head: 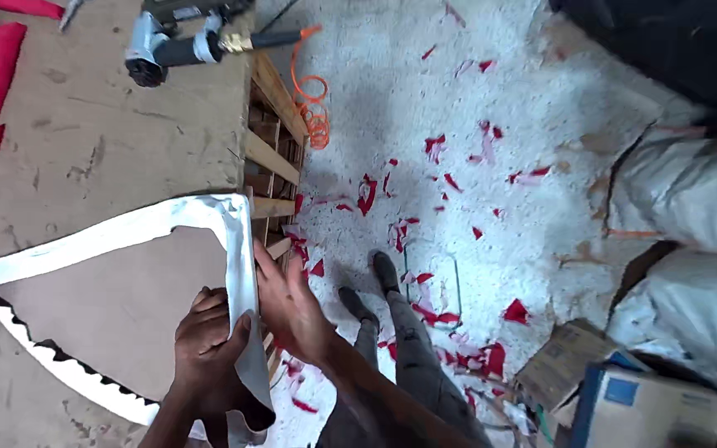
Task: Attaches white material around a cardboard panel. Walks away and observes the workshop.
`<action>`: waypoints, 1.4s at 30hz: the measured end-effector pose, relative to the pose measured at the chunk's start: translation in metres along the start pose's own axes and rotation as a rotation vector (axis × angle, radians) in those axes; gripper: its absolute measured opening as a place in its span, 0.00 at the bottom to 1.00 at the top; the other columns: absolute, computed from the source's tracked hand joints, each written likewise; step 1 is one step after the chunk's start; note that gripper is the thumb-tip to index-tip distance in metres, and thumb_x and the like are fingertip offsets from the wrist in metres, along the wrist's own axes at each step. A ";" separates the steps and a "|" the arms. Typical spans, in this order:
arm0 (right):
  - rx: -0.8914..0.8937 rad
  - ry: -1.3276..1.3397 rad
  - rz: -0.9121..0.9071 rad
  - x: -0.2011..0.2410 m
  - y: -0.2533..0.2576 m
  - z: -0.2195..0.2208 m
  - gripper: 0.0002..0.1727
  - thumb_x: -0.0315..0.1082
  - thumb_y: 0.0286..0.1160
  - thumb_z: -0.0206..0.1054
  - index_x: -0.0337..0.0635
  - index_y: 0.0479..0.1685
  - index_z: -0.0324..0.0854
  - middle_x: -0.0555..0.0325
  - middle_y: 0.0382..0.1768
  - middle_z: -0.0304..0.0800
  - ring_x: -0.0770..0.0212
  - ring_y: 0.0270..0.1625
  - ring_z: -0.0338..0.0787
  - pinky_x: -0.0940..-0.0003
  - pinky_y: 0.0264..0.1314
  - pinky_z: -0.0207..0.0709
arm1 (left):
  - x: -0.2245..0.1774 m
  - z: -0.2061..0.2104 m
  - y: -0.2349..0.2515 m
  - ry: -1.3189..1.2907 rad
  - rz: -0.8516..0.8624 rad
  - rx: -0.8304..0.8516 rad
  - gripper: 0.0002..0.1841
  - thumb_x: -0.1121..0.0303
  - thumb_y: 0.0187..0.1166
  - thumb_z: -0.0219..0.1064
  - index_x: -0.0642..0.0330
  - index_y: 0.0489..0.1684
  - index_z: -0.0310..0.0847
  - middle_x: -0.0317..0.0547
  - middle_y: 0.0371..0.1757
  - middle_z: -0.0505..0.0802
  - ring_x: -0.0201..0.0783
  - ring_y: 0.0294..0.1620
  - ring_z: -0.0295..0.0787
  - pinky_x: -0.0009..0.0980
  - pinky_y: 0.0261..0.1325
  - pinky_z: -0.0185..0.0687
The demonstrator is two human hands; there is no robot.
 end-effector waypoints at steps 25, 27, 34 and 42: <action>0.112 -2.134 0.306 0.177 0.125 0.064 0.11 0.46 0.74 0.72 0.48 0.38 0.84 0.59 0.23 0.85 0.57 0.24 0.87 0.48 0.25 0.83 | 0.015 -0.025 -0.028 0.214 0.015 -0.332 0.20 0.63 0.79 0.69 0.53 0.10 0.79 0.34 0.22 0.85 0.36 0.35 0.84 0.38 0.46 0.77; 0.186 -1.993 0.300 0.159 0.060 0.068 0.07 0.46 0.68 0.70 0.57 0.38 0.86 0.72 0.22 0.88 0.72 0.21 0.87 0.64 0.22 0.85 | 0.016 -0.024 -0.029 0.240 0.013 -0.335 0.20 0.63 0.79 0.68 0.53 0.09 0.78 0.35 0.20 0.82 0.37 0.35 0.81 0.39 0.48 0.72; 0.527 -2.062 0.211 0.097 0.028 0.072 0.16 0.47 0.69 0.66 0.56 0.53 0.86 0.76 0.41 0.90 0.82 0.42 0.88 0.78 0.45 0.84 | 0.022 -0.026 -0.027 0.207 -0.052 -0.274 0.23 0.63 0.80 0.67 0.54 0.06 0.74 0.34 0.16 0.78 0.38 0.32 0.76 0.40 0.47 0.69; 0.521 -2.117 0.297 0.079 0.014 0.085 0.11 0.43 0.66 0.67 0.61 0.46 0.85 0.79 0.34 0.86 0.83 0.37 0.84 0.78 0.37 0.81 | 0.023 -0.029 -0.029 0.253 -0.062 -0.283 0.23 0.65 0.80 0.67 0.54 0.06 0.74 0.35 0.16 0.77 0.38 0.30 0.76 0.38 0.41 0.68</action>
Point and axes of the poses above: each hand's wrist, its own y-axis towards the middle knuckle, its own z-axis out of the palm, x = y × z, the point moved 9 cm from there along y, towards the middle knuckle
